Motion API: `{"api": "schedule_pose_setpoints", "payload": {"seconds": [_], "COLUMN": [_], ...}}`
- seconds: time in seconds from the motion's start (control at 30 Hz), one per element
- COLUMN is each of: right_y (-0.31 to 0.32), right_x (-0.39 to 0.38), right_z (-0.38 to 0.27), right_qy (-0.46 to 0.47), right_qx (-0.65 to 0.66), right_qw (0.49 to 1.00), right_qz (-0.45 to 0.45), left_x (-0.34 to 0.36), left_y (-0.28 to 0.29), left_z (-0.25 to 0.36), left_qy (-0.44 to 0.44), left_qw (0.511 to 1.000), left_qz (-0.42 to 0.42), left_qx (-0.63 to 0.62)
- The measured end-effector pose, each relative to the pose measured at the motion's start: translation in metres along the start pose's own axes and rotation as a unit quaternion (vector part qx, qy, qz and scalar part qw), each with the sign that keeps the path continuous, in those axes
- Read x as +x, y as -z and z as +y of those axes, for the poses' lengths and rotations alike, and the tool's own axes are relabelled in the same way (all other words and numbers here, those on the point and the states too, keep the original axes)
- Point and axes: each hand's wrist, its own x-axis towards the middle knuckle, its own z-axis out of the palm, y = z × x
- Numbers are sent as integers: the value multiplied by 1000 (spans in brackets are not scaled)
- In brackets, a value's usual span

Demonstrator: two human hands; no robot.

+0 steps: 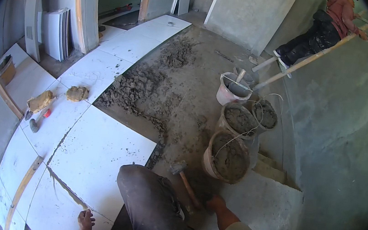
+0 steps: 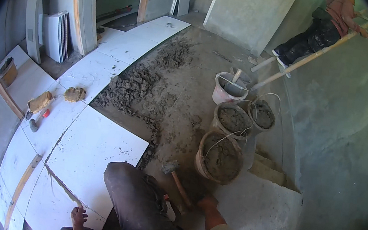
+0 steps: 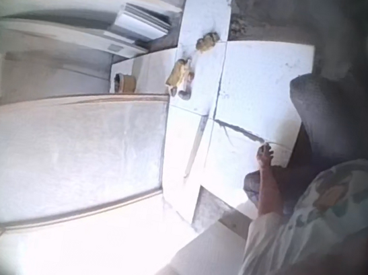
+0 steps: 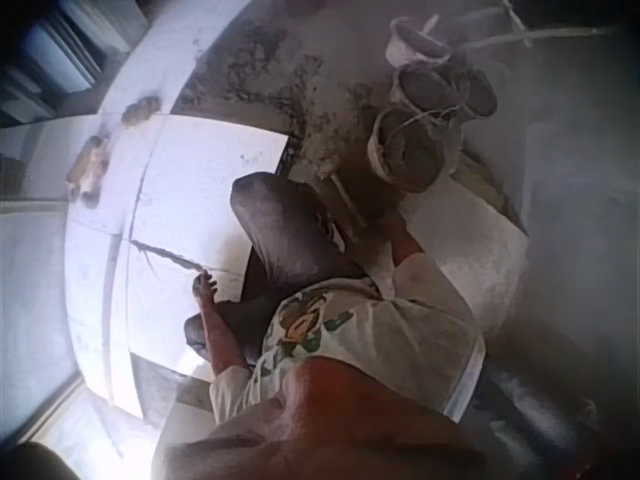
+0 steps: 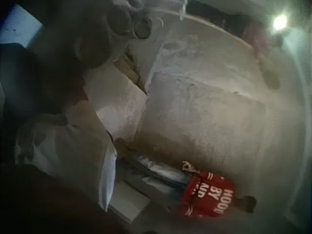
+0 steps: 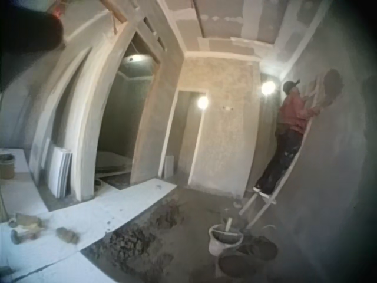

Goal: The person smooths wet mortar on the floor with a trowel, fetches and lays a floor tile onto the mortar, and taps it down using a mallet. Afterward, the person scrapes along the edge of the tile using the trowel.

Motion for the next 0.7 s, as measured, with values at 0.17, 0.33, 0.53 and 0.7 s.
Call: {"api": "schedule_pose_setpoints", "payload": {"seconds": [0.17,0.33,0.53,0.7], "right_y": [10,-18,-29,12], "right_x": [-5,-9,-7,-36], "right_z": [-43,-64,-12,-11], "right_qy": [-18,67,-8,67], "right_qx": [-2,3,51,168], "right_qw": [999,998,997,983], "right_qz": [-49,10,-60,-38], "left_x": [18,22,-1,-10], "left_y": [-18,-34,-36,-52], "left_z": [6,18,34,53], "left_qy": [-13,-13,-81,-144], "left_qw": [999,998,991,965], "left_qz": [-35,-57,40,100], "left_qx": [19,32,95,195]}}
